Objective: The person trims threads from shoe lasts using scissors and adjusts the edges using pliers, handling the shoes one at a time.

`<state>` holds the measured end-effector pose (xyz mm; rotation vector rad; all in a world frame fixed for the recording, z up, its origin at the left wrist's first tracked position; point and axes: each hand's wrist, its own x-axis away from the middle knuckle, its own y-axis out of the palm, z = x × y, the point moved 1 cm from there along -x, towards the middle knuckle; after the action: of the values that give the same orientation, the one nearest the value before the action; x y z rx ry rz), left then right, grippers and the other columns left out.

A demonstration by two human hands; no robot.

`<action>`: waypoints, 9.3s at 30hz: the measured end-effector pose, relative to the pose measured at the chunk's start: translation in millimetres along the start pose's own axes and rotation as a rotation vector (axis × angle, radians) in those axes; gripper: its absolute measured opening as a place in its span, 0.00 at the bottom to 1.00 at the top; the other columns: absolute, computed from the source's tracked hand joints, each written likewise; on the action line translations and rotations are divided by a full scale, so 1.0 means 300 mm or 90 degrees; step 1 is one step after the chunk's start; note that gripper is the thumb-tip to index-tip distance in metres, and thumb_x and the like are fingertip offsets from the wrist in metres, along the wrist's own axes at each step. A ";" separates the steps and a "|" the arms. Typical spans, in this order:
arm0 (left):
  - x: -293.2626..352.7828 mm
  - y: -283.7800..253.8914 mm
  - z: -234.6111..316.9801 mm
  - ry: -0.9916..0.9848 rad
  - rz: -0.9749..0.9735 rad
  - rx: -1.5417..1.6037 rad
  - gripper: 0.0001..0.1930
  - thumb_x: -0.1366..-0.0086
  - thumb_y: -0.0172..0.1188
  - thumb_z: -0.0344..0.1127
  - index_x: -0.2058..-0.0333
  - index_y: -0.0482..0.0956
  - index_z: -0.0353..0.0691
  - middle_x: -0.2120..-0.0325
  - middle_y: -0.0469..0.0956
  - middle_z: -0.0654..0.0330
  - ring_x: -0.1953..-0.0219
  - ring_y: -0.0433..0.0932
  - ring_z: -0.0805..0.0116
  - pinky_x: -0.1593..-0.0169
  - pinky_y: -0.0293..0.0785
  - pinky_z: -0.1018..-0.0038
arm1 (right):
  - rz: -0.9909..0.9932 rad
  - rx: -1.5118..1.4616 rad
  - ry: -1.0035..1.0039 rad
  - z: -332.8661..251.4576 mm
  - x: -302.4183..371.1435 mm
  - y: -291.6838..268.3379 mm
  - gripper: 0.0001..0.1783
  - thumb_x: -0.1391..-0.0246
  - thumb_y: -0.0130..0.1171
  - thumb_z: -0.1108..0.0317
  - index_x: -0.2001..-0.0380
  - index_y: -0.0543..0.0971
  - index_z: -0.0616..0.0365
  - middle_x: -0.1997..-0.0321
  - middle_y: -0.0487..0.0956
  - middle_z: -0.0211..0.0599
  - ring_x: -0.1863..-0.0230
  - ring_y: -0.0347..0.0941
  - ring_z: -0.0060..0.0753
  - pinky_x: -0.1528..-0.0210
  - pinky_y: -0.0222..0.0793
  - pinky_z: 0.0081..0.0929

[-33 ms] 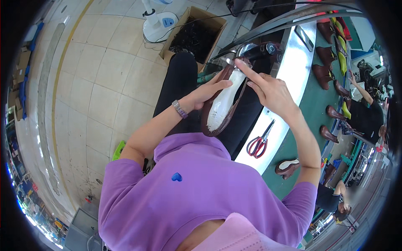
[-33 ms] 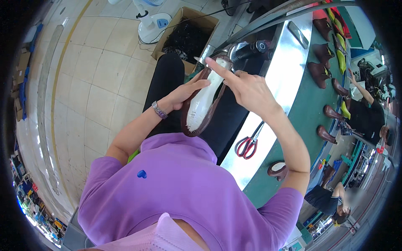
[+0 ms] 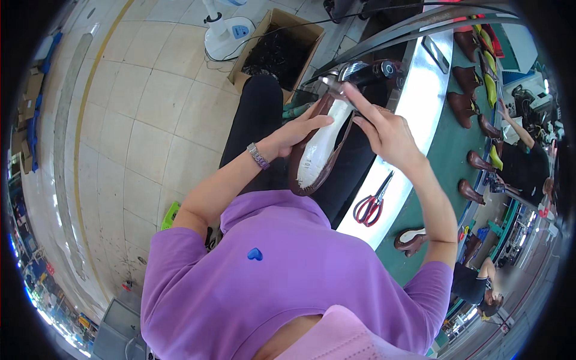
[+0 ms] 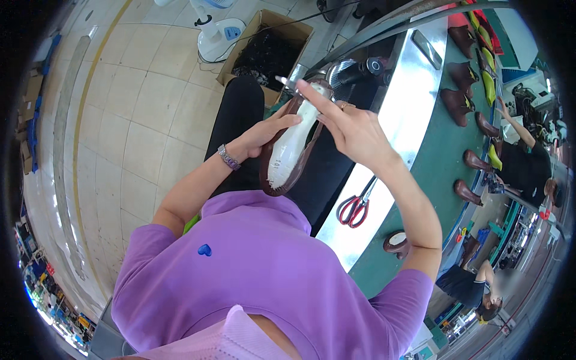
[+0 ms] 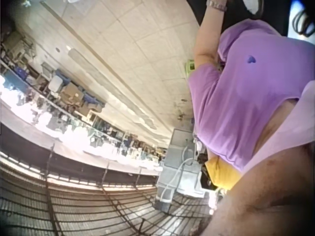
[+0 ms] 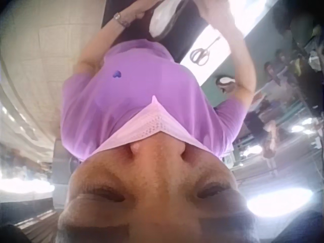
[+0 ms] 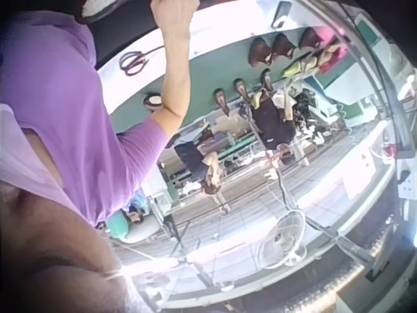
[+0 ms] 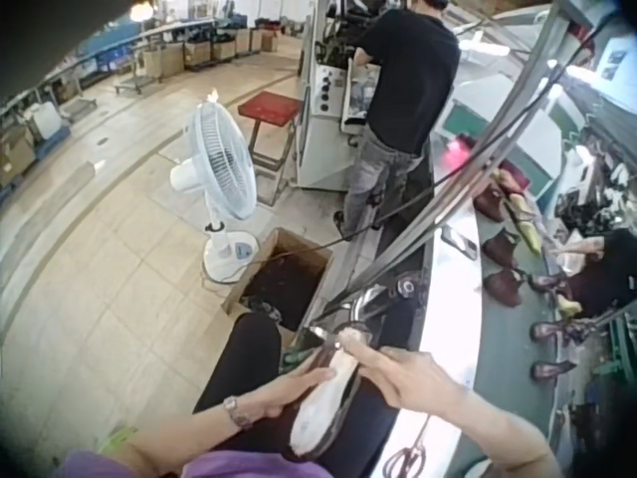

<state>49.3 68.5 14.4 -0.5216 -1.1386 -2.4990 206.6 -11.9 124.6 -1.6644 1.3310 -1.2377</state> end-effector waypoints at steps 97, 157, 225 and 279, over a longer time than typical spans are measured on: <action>-0.236 0.191 0.051 0.606 -0.105 -1.059 0.43 0.61 0.68 0.25 0.45 0.57 0.26 0.53 0.69 0.45 0.49 0.66 0.51 0.43 0.58 0.61 | 0.249 -0.320 0.401 0.051 0.267 0.268 0.31 0.45 0.50 0.70 0.40 0.52 0.61 0.81 0.73 0.51 0.78 0.73 0.50 0.76 0.66 0.42; -0.257 0.178 -0.053 0.776 0.041 -1.124 0.31 0.51 0.63 0.32 0.49 0.64 0.23 0.50 0.65 0.44 0.45 0.63 0.46 0.41 0.59 0.59 | 0.270 -0.124 0.468 0.049 0.192 0.095 0.37 0.49 0.49 0.69 0.37 0.50 0.45 0.79 0.76 0.54 0.74 0.74 0.59 0.71 0.69 0.49; 0.039 -0.119 -0.004 0.398 0.268 -0.762 0.48 0.57 0.72 0.35 0.40 0.52 0.33 0.47 0.65 0.42 0.46 0.67 0.52 0.46 0.64 0.67 | 0.299 -0.071 0.295 0.007 0.014 0.184 0.44 0.52 0.53 0.71 0.35 0.45 0.40 0.83 0.75 0.49 0.79 0.75 0.51 0.76 0.70 0.44; 0.002 0.038 0.046 0.015 -0.037 -0.091 0.38 0.50 0.67 0.28 0.43 0.56 0.34 0.50 0.67 0.59 0.48 0.66 0.68 0.46 0.66 0.71 | 0.444 -0.923 0.172 -0.111 0.223 0.412 0.55 0.66 0.69 0.77 0.35 0.50 0.57 0.37 0.59 0.38 0.38 0.56 0.30 0.36 0.49 0.29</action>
<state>56.5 72.0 30.2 -0.5017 -0.9857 -2.6430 136.0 -106.5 41.5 -1.4632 2.9999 0.1070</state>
